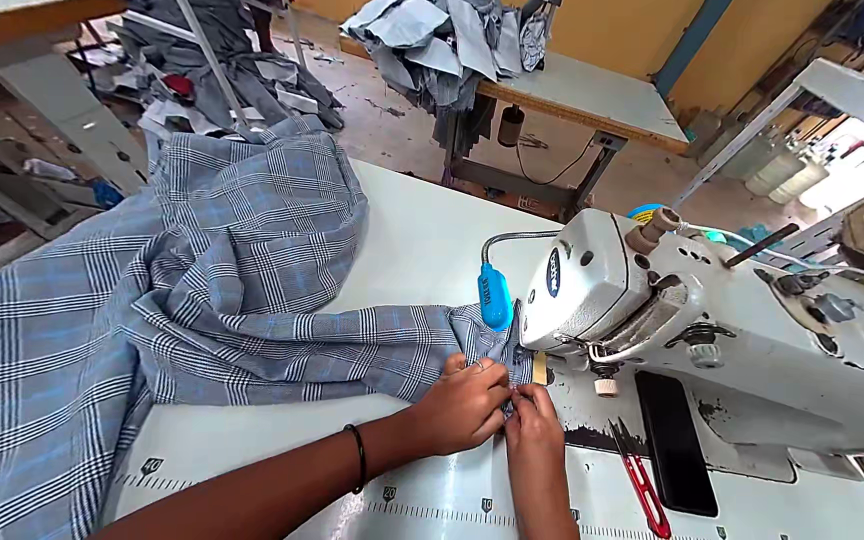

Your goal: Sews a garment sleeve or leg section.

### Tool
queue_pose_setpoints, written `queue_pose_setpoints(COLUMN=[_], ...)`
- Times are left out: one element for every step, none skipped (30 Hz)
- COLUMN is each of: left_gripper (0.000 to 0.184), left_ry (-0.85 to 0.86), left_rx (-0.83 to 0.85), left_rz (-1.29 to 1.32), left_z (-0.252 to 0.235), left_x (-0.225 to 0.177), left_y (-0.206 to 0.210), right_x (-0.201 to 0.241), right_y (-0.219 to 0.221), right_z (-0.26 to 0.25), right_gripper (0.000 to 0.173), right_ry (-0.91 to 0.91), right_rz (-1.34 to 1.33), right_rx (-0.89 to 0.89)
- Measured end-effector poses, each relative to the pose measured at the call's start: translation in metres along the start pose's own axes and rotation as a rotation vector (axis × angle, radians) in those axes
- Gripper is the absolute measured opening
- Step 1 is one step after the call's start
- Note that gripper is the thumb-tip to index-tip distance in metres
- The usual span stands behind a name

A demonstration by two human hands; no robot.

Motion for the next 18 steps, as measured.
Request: queue_pose_setpoints(left_gripper=[0.035, 0.034, 0.032, 0.030, 0.027, 0.026, 0.029, 0.036, 0.046, 0.054, 0.058, 0.059, 0.057, 0.058, 0.059, 0.060, 0.060, 0.059], left_ry=[0.012, 0.040, 0.084, 0.145, 0.217, 0.276, 0.313, 0.308, 0.288, 0.295, 0.313, 0.327, 0.329, 0.299, 0.239, 0.135, 0.011, -0.121], left_rx=[-0.012, -0.034, -0.037, -0.025, 0.013, 0.078, 0.147, 0.248, 0.343, 0.370, 0.362, 0.337, 0.325, 0.372, 0.434, 0.494, 0.516, 0.501], left_rz=[-0.017, -0.047, -0.069, -0.085, -0.096, -0.134, -0.198, -0.257, -0.314, -0.355, -0.355, -0.331, -0.273, -0.185, -0.067, 0.046, 0.122, 0.195], left_z=[-0.003, -0.007, -0.010, -0.015, -0.021, -0.029, -0.037, -0.046, -0.052, -0.055, -0.052, -0.043, -0.030, -0.013, 0.004, 0.019, 0.030, 0.036], left_x=[0.002, 0.003, 0.005, 0.007, 0.008, 0.011, 0.014, 0.020, 0.025, 0.027, 0.022, 0.009, -0.008, -0.028, -0.048, -0.062, -0.067, -0.067], left_y=[0.000, -0.001, -0.002, -0.004, -0.009, -0.015, -0.021, -0.026, -0.030, -0.034, -0.039, -0.042, -0.043, -0.040, -0.034, -0.027, -0.020, -0.014], right_x=[-0.001, -0.002, -0.003, -0.004, -0.005, -0.006, -0.007, -0.009, -0.011, -0.014, -0.019, -0.025, -0.032, -0.037, -0.039, -0.039, -0.039, -0.037], right_y=[0.001, 0.002, 0.004, 0.005, 0.007, 0.007, 0.007, 0.007, 0.007, 0.006, 0.004, 0.002, 0.001, -0.001, -0.005, -0.009, -0.014, -0.019], right_z=[-0.004, -0.008, -0.011, -0.014, -0.016, -0.018, -0.019, -0.018, -0.017, -0.015, -0.013, -0.010, -0.006, -0.002, 0.003, 0.009, 0.016, 0.022], right_gripper=[0.017, 0.018, 0.019, 0.020, 0.019, 0.018, 0.017, 0.016, 0.017, 0.020, 0.023, 0.028, 0.033, 0.036, 0.037, 0.034, 0.031, 0.026], right_ry=[0.002, 0.007, 0.014, 0.024, 0.034, 0.049, 0.065, 0.083, 0.107, 0.131, 0.160, 0.200, 0.258, 0.321, 0.376, 0.432, 0.480, 0.503], right_rz=[0.010, 0.018, 0.024, 0.024, 0.018, 0.012, 0.011, 0.010, -0.009, -0.052, -0.122, -0.211, -0.318, -0.441, -0.561, -0.656, -0.709, -0.716], right_rx=[0.010, 0.023, 0.041, 0.059, 0.062, 0.054, 0.041, 0.022, 0.004, -0.018, -0.037, -0.048, -0.056, -0.069, -0.095, -0.119, -0.136, -0.150])
Point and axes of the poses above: each hand's wrist, its own z-axis away from the middle knuckle, its own y-axis out of the palm, x = y × z, the point moved 7 cm from there along -z, towards the middle knuckle, and after that the axes turned 5 degrees about -y, right-handed, at the moved point
